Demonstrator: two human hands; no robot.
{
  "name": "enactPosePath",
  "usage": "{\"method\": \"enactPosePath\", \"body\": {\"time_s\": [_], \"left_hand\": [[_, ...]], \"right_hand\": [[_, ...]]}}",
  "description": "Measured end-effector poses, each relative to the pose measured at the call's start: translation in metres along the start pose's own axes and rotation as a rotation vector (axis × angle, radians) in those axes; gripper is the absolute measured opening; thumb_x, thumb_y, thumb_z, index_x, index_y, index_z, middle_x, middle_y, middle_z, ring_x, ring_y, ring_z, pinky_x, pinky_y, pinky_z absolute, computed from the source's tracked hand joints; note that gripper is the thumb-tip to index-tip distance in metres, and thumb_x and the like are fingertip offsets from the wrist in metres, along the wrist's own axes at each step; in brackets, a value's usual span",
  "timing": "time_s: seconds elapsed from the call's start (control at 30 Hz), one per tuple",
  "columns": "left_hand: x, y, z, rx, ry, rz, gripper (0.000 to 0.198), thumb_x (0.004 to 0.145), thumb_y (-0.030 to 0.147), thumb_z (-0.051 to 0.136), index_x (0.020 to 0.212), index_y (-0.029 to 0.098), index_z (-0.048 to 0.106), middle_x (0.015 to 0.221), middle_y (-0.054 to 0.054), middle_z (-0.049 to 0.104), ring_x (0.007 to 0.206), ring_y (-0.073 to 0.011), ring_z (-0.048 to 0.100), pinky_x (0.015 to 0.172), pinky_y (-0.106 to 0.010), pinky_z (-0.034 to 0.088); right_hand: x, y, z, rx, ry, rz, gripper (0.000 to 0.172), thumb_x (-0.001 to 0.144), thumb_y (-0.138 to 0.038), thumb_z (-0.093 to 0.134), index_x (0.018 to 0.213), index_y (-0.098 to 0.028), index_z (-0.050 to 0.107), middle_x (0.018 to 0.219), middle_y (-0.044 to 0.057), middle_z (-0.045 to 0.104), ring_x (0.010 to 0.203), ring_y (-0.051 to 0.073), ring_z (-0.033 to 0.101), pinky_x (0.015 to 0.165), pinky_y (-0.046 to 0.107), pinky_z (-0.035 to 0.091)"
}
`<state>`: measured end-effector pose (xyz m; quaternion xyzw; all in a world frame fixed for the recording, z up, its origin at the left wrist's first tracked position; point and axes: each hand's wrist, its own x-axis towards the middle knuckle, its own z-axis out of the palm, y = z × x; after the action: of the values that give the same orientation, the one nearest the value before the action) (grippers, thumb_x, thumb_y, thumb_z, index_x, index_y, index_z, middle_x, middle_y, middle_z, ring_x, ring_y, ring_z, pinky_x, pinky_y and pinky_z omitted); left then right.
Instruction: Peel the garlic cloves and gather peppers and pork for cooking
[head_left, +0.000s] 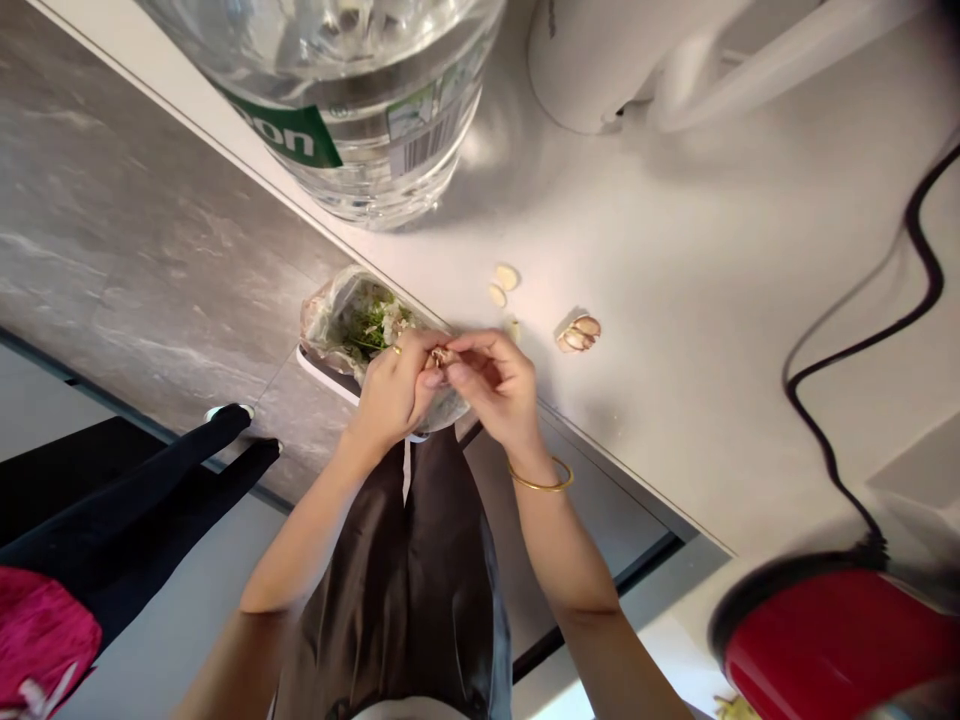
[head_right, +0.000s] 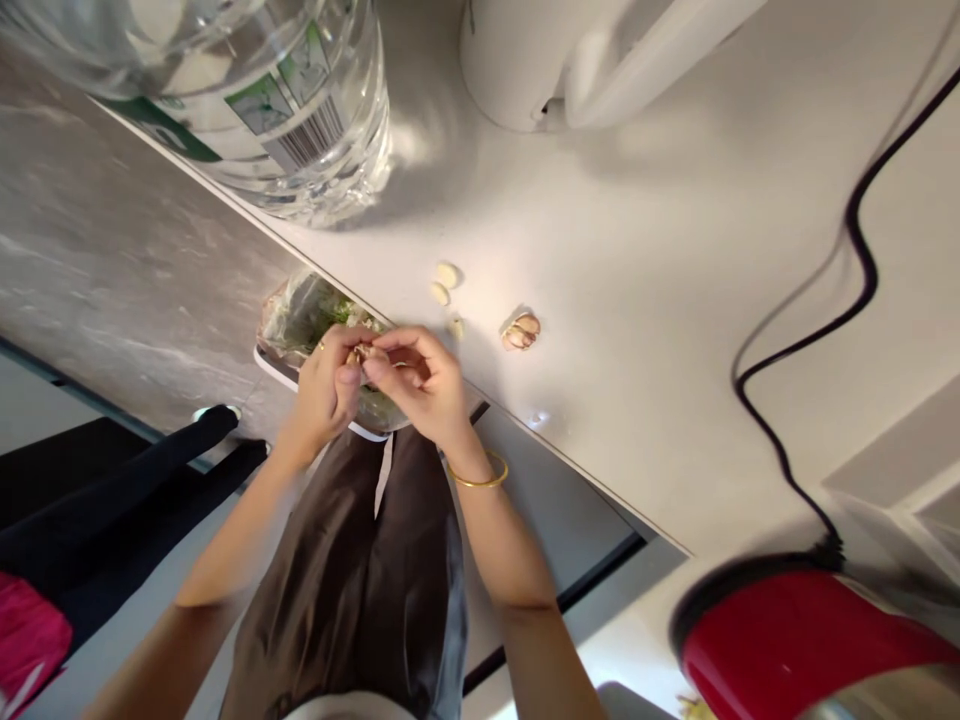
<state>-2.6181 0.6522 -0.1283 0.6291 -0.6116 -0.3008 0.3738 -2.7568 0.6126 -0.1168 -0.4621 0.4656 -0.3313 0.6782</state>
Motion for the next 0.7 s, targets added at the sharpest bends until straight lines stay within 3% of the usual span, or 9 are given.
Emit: {"method": "enactPosePath", "body": {"time_s": [0.1, 0.33, 0.5, 0.6, 0.7], "left_hand": [[-0.009, 0.006, 0.007, -0.028, 0.051, -0.045, 0.04, 0.103, 0.046, 0.025, 0.11, 0.02, 0.054, 0.095, -0.005, 0.067, 0.085, -0.0158, 0.064, 0.076, -0.027, 0.048], [-0.011, 0.022, 0.027, -0.109, 0.156, -0.239, 0.037, 0.105, 0.042, 0.023, 0.104, 0.02, 0.053, 0.089, -0.004, 0.066, 0.078, -0.0142, 0.064, 0.071, -0.027, 0.05], [-0.007, 0.031, 0.037, -0.322, 0.247, -0.345, 0.039, 0.104, 0.046, 0.022, 0.102, 0.022, 0.053, 0.074, 0.001, 0.056, 0.063, -0.0124, 0.055, 0.062, -0.026, 0.047], [0.0, 0.031, 0.034, -0.265, 0.266, -0.316, 0.044, 0.104, 0.046, 0.015, 0.105, 0.022, 0.052, 0.076, 0.0, 0.055, 0.067, -0.0129, 0.057, 0.067, -0.027, 0.048], [0.016, 0.02, 0.027, -0.116, 0.219, -0.192, 0.041, 0.104, 0.046, 0.021, 0.115, 0.021, 0.052, 0.096, -0.006, 0.063, 0.087, -0.0159, 0.061, 0.081, -0.03, 0.048]], "right_hand": [[-0.004, 0.008, 0.006, -0.004, 0.118, -0.067, 0.022, 0.08, -0.042, 0.074, 0.082, -0.024, 0.061, 0.074, -0.003, 0.061, 0.064, 0.01, 0.06, 0.055, 0.021, 0.052], [-0.019, 0.011, 0.022, -0.151, 0.377, -0.164, 0.017, 0.086, -0.04, 0.068, 0.086, -0.024, 0.062, 0.081, 0.0, 0.066, 0.071, 0.013, 0.063, 0.062, 0.025, 0.054], [-0.015, 0.015, 0.03, 0.027, 0.582, -0.057, 0.027, 0.083, -0.049, 0.068, 0.082, -0.024, 0.059, 0.074, -0.002, 0.067, 0.061, 0.011, 0.06, 0.056, 0.024, 0.051], [-0.009, 0.02, 0.027, 0.27, 0.568, 0.085, 0.029, 0.082, -0.053, 0.067, 0.085, -0.025, 0.059, 0.08, -0.002, 0.069, 0.057, 0.009, 0.058, 0.054, 0.023, 0.05], [-0.008, 0.023, 0.019, 0.414, 0.461, 0.218, 0.027, 0.085, -0.053, 0.063, 0.092, -0.027, 0.063, 0.085, -0.001, 0.069, 0.072, 0.012, 0.066, 0.061, 0.023, 0.055]]}}
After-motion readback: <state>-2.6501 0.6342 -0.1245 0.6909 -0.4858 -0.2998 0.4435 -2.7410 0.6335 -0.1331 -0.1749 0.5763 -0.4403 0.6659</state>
